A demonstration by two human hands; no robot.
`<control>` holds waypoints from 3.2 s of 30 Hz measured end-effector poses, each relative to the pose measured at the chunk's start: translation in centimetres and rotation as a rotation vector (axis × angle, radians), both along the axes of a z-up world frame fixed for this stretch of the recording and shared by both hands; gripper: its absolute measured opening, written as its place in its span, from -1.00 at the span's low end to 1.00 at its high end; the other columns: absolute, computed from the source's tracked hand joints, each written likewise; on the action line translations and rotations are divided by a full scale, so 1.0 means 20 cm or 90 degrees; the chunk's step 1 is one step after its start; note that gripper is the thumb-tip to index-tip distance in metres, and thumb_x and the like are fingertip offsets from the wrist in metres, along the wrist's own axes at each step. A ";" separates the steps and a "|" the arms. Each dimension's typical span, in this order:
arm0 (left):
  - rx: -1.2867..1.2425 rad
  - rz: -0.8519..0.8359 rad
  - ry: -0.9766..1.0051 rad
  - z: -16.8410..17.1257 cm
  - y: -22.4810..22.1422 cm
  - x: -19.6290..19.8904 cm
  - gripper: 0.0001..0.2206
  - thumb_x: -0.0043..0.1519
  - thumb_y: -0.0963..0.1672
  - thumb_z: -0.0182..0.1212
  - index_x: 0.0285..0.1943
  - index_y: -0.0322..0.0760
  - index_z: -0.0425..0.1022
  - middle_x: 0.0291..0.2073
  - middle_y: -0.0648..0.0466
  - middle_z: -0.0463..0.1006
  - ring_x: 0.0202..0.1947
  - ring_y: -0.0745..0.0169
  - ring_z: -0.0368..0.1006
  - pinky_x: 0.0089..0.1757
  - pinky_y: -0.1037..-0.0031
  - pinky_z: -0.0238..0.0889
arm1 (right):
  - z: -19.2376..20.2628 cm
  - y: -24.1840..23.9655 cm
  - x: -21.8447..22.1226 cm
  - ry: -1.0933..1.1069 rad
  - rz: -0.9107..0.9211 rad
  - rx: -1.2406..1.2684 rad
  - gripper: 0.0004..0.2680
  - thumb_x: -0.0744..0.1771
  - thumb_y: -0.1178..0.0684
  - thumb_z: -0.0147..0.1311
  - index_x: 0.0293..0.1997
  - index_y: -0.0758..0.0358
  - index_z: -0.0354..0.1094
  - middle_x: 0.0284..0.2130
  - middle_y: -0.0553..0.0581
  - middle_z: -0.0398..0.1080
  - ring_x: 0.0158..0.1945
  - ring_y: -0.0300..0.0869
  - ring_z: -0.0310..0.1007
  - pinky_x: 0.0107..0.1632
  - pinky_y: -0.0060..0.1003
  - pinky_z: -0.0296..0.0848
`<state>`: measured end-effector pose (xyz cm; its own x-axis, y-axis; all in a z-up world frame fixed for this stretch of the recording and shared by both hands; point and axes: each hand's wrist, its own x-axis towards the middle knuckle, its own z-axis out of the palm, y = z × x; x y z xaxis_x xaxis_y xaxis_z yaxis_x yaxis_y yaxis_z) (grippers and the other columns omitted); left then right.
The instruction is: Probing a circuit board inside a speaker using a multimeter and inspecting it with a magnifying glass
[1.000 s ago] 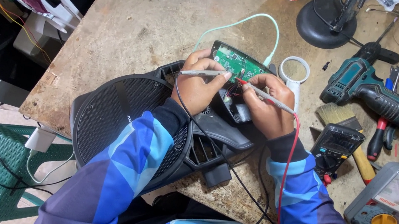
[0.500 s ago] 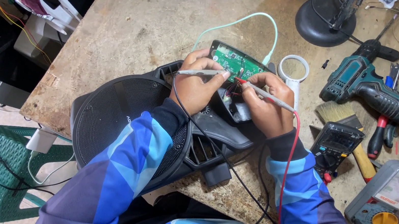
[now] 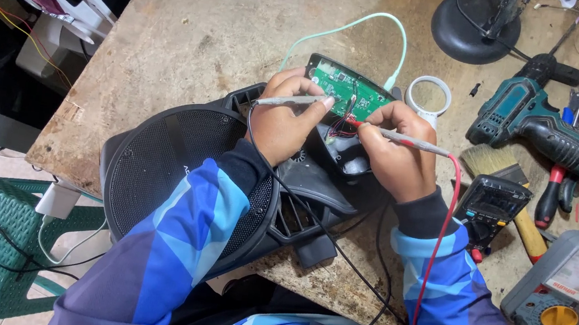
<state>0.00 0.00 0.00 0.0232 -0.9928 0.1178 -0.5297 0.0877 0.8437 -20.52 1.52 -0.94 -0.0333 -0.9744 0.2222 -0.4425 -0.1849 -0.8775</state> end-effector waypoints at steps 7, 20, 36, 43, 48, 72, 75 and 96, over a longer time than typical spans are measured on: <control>0.017 0.020 0.008 0.00 -0.01 0.00 -0.78 0.22 0.05 0.31 -0.09 0.00 0.52 0.25 -0.03 0.44 0.18 -0.09 0.47 0.14 0.22 0.34 | 0.14 0.07 0.02 -0.476 0.182 0.026 -0.88 0.28 0.12 0.17 -0.15 0.28 0.47 -0.34 0.20 0.56 -0.17 -0.20 0.57 -0.04 -0.36 0.50; -0.079 0.053 0.014 -0.05 -0.03 -0.03 -0.86 0.14 0.02 0.31 -0.26 0.02 0.53 -0.05 0.07 0.57 0.20 0.26 0.47 0.13 0.44 0.25 | 0.42 0.15 -0.11 -0.629 0.041 0.004 -0.93 0.31 0.21 0.01 -0.16 0.22 0.31 -0.37 0.18 0.46 -0.33 -0.12 0.53 -0.27 -0.33 0.51; -0.005 0.010 0.044 -0.05 -0.01 0.03 -0.75 0.23 0.04 0.31 -0.07 -0.09 0.52 0.26 -0.14 0.43 0.11 -0.15 0.52 0.05 0.26 0.43 | 0.05 0.03 -0.01 0.231 0.128 -0.040 -0.83 0.32 0.14 0.10 -0.08 0.22 0.16 -0.22 0.38 0.54 -0.12 0.39 0.53 -0.07 0.26 0.47; -0.008 0.008 0.018 -0.05 -0.02 0.02 -0.76 0.21 0.04 0.33 -0.10 -0.07 0.55 0.24 -0.14 0.46 0.08 -0.11 0.54 0.03 0.30 0.44 | 0.02 0.02 -0.02 0.128 0.107 0.006 -0.83 0.31 0.24 0.06 -0.11 0.20 0.13 -0.18 0.26 0.58 -0.04 0.22 0.58 0.03 0.09 0.49; 0.001 0.002 0.030 -0.03 -0.02 0.01 -0.76 0.22 0.03 0.33 -0.10 -0.09 0.55 0.29 -0.15 0.42 0.10 -0.11 0.54 0.05 0.29 0.43 | 0.00 0.00 -0.03 0.082 0.117 0.031 -0.86 0.33 0.25 0.04 -0.11 0.24 0.16 -0.18 0.31 0.57 -0.02 0.21 0.58 0.04 0.05 0.51; -0.046 -0.070 0.029 0.10 0.04 0.05 -0.80 0.25 -0.04 0.38 -0.08 -0.19 0.57 0.14 -0.17 0.50 0.11 -0.25 0.51 0.02 0.22 0.45 | -0.20 0.04 -0.08 -0.504 -0.236 0.047 -0.81 0.39 0.05 0.04 0.06 0.26 0.44 -0.27 0.18 0.53 -0.19 -0.25 0.61 -0.16 -0.47 0.64; -0.099 -0.093 -0.007 0.13 0.05 0.02 -0.82 0.25 -0.07 0.39 -0.08 -0.20 0.61 0.10 -0.13 0.53 0.11 -0.27 0.50 0.05 0.15 0.42 | -0.15 0.08 -0.06 -0.458 -0.226 0.001 -0.82 0.36 0.11 0.09 0.04 0.33 0.41 -0.27 0.25 0.53 -0.18 -0.20 0.59 -0.13 -0.41 0.64; -0.328 -0.204 -0.255 0.09 0.01 -0.05 -0.88 0.34 -0.08 0.26 -0.08 -0.17 0.51 0.10 -0.04 0.47 0.19 -0.29 0.33 0.12 -0.09 0.22 | -0.04 0.17 0.01 0.055 -0.017 -0.218 -0.91 0.31 0.24 0.20 -0.16 0.37 0.55 -0.32 0.28 0.56 -0.18 0.17 0.57 -0.11 -0.03 0.52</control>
<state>-1.05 0.17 1.89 -0.4018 -0.7596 0.5114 -0.6710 0.6243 0.4001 -20.38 4.93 -1.83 -0.0241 -0.8417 0.5394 -0.5210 -0.4499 -0.7254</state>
